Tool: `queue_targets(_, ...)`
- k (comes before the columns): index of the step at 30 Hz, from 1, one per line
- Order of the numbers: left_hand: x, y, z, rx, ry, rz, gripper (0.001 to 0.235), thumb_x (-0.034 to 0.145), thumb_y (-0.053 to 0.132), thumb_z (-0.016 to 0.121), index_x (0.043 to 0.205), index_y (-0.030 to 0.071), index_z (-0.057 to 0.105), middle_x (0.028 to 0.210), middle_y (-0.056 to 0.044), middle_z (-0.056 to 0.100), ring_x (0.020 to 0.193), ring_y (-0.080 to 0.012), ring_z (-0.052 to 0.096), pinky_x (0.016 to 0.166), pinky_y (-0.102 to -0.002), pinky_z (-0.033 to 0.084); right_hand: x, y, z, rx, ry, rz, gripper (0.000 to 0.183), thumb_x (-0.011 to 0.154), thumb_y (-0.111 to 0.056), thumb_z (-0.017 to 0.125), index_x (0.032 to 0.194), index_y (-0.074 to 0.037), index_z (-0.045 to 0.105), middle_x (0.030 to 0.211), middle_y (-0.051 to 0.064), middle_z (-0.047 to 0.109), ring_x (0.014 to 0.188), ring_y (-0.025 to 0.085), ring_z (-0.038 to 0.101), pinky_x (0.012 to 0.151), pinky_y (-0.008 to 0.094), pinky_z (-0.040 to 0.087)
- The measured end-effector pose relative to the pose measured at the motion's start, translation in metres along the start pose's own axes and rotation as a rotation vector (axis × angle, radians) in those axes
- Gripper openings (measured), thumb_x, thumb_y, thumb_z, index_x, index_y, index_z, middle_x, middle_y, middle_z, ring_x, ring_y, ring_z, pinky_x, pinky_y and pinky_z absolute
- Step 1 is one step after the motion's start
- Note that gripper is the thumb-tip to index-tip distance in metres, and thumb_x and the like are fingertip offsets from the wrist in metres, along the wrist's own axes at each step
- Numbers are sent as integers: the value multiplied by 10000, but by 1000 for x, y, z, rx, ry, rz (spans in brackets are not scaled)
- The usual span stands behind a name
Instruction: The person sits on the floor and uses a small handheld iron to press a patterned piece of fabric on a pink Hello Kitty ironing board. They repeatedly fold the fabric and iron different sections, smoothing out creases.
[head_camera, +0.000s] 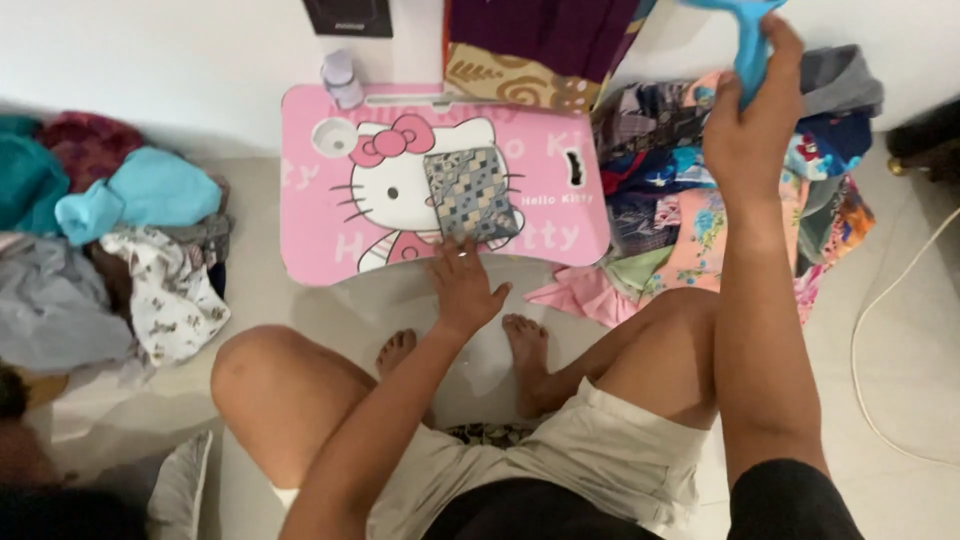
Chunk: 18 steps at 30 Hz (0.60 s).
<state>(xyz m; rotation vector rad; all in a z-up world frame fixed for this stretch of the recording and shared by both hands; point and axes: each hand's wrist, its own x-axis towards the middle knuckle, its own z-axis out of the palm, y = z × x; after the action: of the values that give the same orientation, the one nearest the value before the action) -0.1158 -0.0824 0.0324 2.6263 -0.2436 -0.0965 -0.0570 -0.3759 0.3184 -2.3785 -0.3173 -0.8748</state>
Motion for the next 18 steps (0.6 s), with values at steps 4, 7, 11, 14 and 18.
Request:
queue_targets(4,-4,3,-13,299,-28,262,1175,824,617,776,1618,-31,203,1685,-322,-19,1543,-550,36,1169,-732,194,-60,-55,75,-1,-196,118,465,1081,-16,515,1529,37,401,1502,305,491,1359,463,496,1114,576,417)
queue_targets(7,-3,19,-24,284,-174,153,1148,783,445,853,1630,-5,223,1699,-314,50,1571,-512,44,1228,-660,138,-102,-76,143,25,-335,66,542,945,38,588,1480,32,502,1378,349,585,1290,529,544,1163,583,355)
queue_targets(11,1,28,-7,547,-272,-27,1045,917,553,683,1666,75,132,1718,-263,55,1577,-485,27,1206,-754,50,-132,-93,199,-68,-562,259,497,986,-118,535,1481,-85,501,1161,297,577,952,612,658,807,671,557)
queue_targets(14,6,30,-12,611,-266,-58,855,1019,514,546,1667,119,151,1730,-207,101,1587,-450,51,1210,-758,25,-136,-89,230,-137,-617,265,498,984,-123,516,1480,-90,495,1157,283,559,917,605,677,748,657,574)
queue_targets(18,9,24,-6,559,-354,13,790,1039,363,553,1646,48,156,1702,-299,98,1561,-544,17,1168,-827,-16,-113,-81,260,-186,-635,272,504,979,-118,524,1481,-74,495,1117,259,586,928,557,699,747,625,591)
